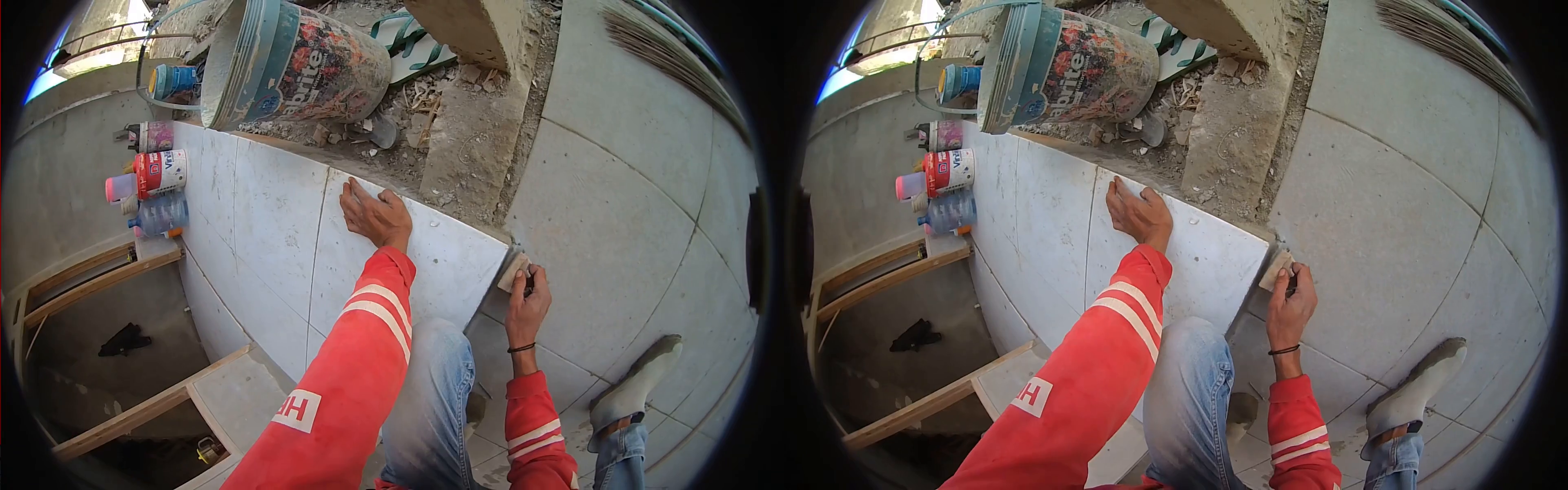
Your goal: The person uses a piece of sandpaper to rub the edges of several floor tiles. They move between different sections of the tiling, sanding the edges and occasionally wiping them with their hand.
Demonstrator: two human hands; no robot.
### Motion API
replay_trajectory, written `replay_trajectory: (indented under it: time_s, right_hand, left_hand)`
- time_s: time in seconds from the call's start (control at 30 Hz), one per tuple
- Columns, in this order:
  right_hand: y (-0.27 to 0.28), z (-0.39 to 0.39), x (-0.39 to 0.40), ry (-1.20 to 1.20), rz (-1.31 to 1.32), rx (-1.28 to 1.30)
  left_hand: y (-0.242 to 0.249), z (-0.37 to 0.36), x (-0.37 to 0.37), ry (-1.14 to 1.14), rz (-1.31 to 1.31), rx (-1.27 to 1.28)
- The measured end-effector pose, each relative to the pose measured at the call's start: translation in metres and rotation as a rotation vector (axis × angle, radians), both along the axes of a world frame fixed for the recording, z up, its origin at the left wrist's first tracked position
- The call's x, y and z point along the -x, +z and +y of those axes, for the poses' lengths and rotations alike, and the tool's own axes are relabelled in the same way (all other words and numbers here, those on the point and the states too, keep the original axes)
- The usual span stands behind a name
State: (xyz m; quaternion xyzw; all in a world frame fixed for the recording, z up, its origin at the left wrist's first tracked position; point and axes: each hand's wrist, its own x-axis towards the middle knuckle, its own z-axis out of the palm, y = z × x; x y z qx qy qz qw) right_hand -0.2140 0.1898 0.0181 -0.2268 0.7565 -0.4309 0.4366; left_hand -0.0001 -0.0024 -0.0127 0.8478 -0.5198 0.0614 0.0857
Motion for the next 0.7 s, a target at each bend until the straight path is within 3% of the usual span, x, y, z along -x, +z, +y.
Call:
replay_trajectory:
  time_s: [0.13, 0.23, 0.3, 0.37, 0.5, 0.7]
  right_hand:
    - [-0.005, 0.058, -0.057, 0.079, 0.092, 0.03]
    - [0.002, 0.109, -0.077, 0.209, -0.004, -0.054]
    - [0.008, 0.11, -0.065, 0.203, -0.077, -0.077]
    - [0.006, 0.066, -0.04, -0.04, -0.161, -0.082]
    - [-0.016, -0.003, -0.002, -0.024, 0.044, 0.015]
    - [-0.002, 0.092, -0.065, 0.098, 0.019, 0.021]
  left_hand:
    - [0.0, 0.0, 0.0, 0.002, -0.01, 0.001]
    - [-0.004, 0.001, -0.002, 0.007, -0.027, -0.002]
    - [-0.007, -0.002, -0.004, -0.001, -0.029, 0.004]
    - [-0.004, 0.001, -0.002, 0.005, 0.022, -0.01]
    - [-0.005, 0.003, -0.001, -0.018, 0.017, -0.003]
    - [-0.017, 0.001, -0.014, -0.027, 0.002, 0.011]
